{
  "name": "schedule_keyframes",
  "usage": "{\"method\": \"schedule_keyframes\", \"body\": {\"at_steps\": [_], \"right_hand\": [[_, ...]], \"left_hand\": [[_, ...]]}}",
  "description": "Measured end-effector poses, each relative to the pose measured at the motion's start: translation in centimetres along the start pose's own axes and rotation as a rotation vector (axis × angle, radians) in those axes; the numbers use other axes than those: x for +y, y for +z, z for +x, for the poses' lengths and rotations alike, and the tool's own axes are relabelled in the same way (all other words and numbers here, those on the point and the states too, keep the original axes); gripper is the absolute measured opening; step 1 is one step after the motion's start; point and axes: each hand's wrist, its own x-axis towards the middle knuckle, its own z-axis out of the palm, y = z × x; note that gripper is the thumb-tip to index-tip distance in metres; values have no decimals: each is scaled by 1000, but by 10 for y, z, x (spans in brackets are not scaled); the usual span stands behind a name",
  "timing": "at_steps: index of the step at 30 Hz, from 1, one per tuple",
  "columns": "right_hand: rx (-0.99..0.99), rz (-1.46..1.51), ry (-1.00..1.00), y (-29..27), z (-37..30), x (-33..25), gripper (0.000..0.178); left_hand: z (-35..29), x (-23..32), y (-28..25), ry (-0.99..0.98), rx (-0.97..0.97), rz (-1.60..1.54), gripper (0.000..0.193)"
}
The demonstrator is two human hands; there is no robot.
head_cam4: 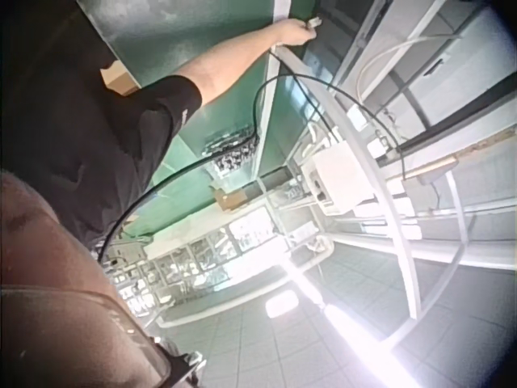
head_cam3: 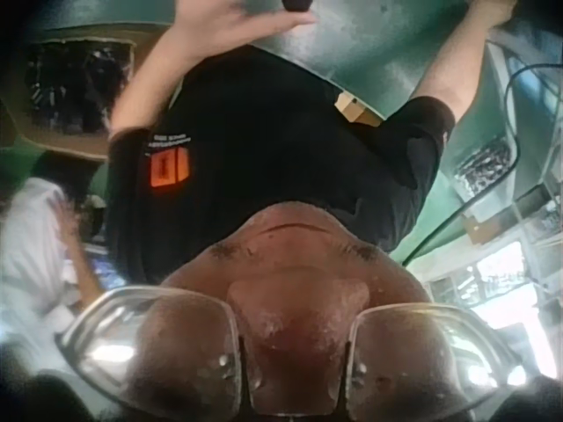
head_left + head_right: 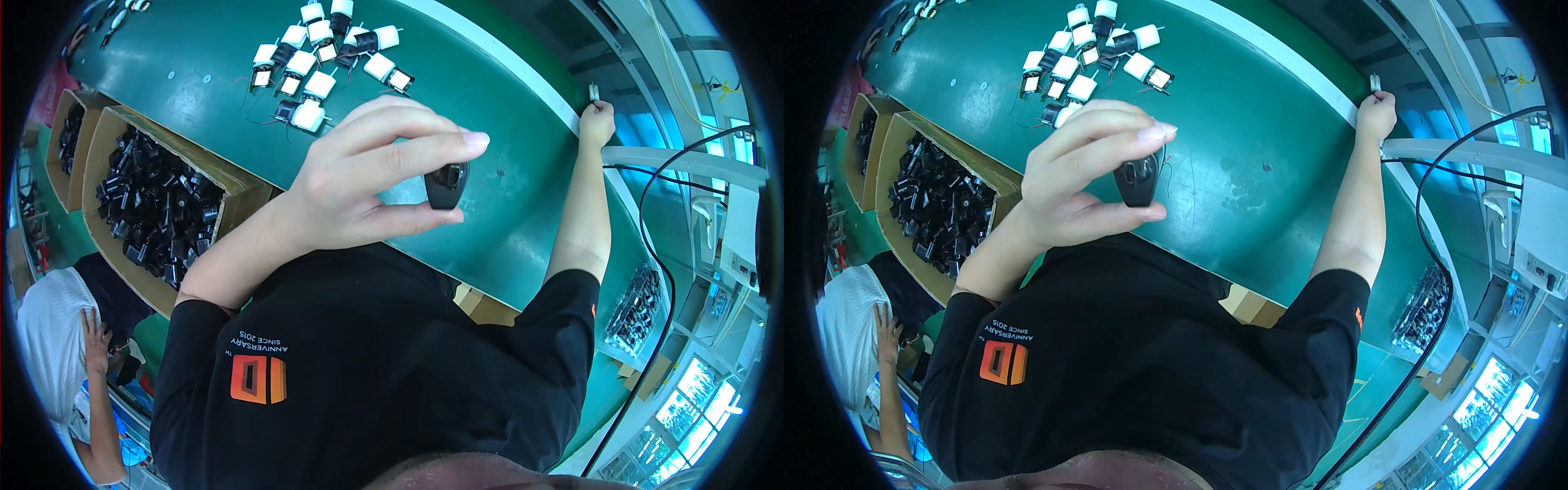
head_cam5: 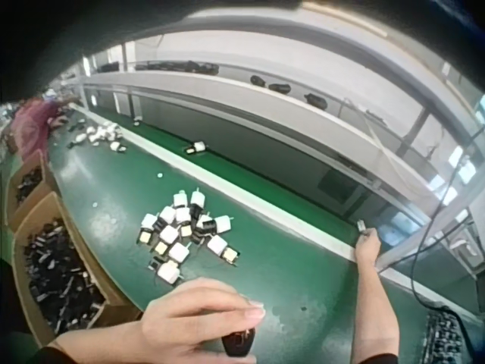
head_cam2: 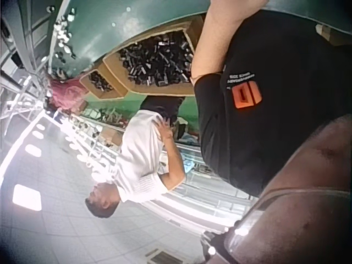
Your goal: Assembling electronic components by inserting white internal units into black plastic housings and placing them in a tray.
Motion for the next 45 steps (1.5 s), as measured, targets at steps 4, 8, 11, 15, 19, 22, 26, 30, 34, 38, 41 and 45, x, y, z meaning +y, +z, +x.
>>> {"method": "schedule_keyframes", "body": {"at_steps": [4,8,11,15,19,22,26,30,34,38,41,45], "right_hand": [[-54,255,-317,-47,-57,-108,15],[-185,355,-818,-82,-168,-181,9],[-334,272,-860,-94,-206,-198,16],[-416,594,-660,-134,-216,-211,23],[-1131,1899,360,-178,-241,-224,41],[-1341,2386,702,-177,-263,-225,52],[-1322,2613,800,-155,-277,-223,45],[-1101,2103,1489,-186,-267,-230,37],[-1238,2497,853,-159,-282,-219,37],[-1154,2375,1183,-166,-280,-219,38],[-1104,2262,1521,-169,-280,-216,39],[-1034,2185,1585,-179,-277,-221,39]], "left_hand": [[0,3,3,8,14,46,58],[4,3,11,-9,0,49,59],[9,1,16,33,10,30,60],[5,3,13,-37,-49,34,60],[7,4,21,-14,-30,9,60],[14,10,24,-50,-20,65,56],[10,9,34,-45,36,-47,56],[5,4,39,9,83,-80,55],[9,5,41,-13,64,-88,55],[5,1,44,13,53,-37,54],[4,1,45,8,42,-25,54],[5,2,46,6,43,-35,55]]}}
